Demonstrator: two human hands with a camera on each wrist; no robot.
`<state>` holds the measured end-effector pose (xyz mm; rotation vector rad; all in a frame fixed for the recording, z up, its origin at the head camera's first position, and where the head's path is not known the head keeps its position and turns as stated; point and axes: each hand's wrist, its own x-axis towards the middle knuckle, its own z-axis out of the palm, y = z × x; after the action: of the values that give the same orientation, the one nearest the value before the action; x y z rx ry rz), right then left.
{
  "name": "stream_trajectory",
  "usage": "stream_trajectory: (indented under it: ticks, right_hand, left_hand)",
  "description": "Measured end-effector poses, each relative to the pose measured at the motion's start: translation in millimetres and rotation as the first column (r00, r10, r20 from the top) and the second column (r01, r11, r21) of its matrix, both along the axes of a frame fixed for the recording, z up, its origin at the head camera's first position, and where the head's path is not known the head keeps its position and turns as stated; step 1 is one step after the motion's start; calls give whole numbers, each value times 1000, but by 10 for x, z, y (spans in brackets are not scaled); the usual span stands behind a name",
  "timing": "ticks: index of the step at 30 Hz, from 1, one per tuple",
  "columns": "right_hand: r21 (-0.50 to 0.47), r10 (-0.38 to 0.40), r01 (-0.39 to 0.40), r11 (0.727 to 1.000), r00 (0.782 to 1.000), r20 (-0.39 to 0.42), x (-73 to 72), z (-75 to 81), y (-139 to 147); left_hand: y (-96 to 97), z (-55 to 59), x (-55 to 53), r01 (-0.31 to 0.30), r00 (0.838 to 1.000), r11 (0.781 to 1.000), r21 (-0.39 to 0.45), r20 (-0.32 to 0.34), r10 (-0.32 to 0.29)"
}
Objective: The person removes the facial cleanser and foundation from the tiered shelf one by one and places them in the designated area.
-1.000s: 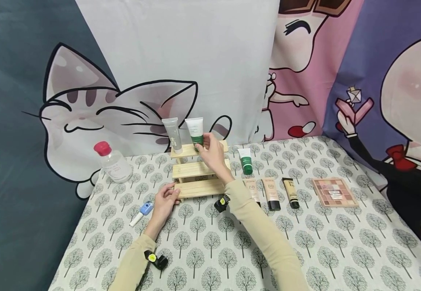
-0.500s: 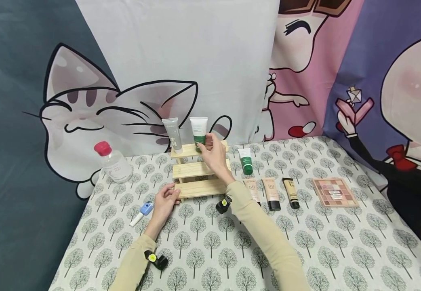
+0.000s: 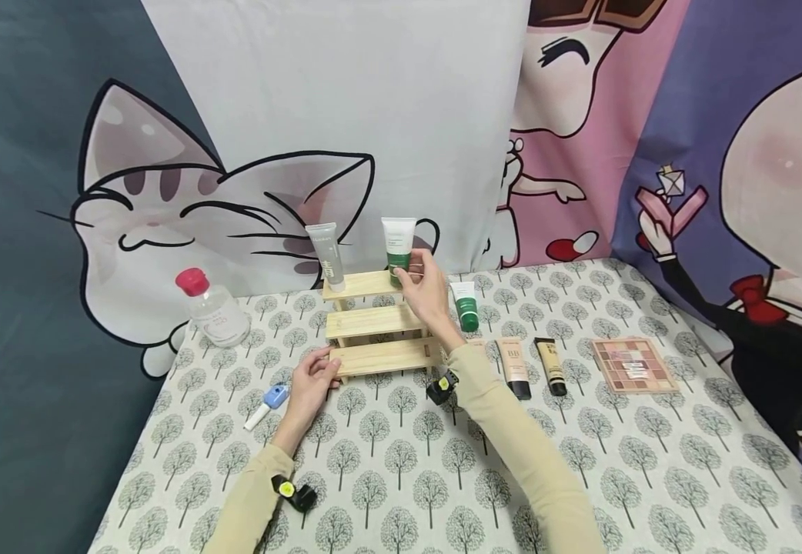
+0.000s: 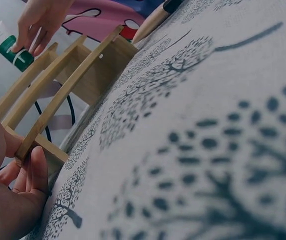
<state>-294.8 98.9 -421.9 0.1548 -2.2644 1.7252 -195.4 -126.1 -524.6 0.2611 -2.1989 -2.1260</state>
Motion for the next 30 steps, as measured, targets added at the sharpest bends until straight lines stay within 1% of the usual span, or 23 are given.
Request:
stream_trajectory:
  ticks: [11, 15, 20, 26, 30]
  right_hand:
    - [40, -59, 56, 998, 996, 60, 64, -25, 352]
    - [52, -85, 83, 995, 996, 39, 90, -30, 483]
    - [95, -130, 129, 987, 992, 5, 103, -25, 626]
    - [104, -162, 158, 982, 986, 36, 117, -35, 833]
    - [105, -182, 176, 979, 982, 48, 128, -76, 999]
  left_hand:
    - [6, 5, 1, 8, 1000, 1000, -5, -2, -8]
    - [3, 8, -1, 14, 1000, 1000, -3, -2, -14]
    - [-6, -3, -6, 9, 1000, 1000, -11, -3, -9]
    - [-1, -19, -12, 4, 1000, 1000, -23, -10, -4]
    - [2, -38, -15, 2, 1000, 1000, -18, -22, -3]
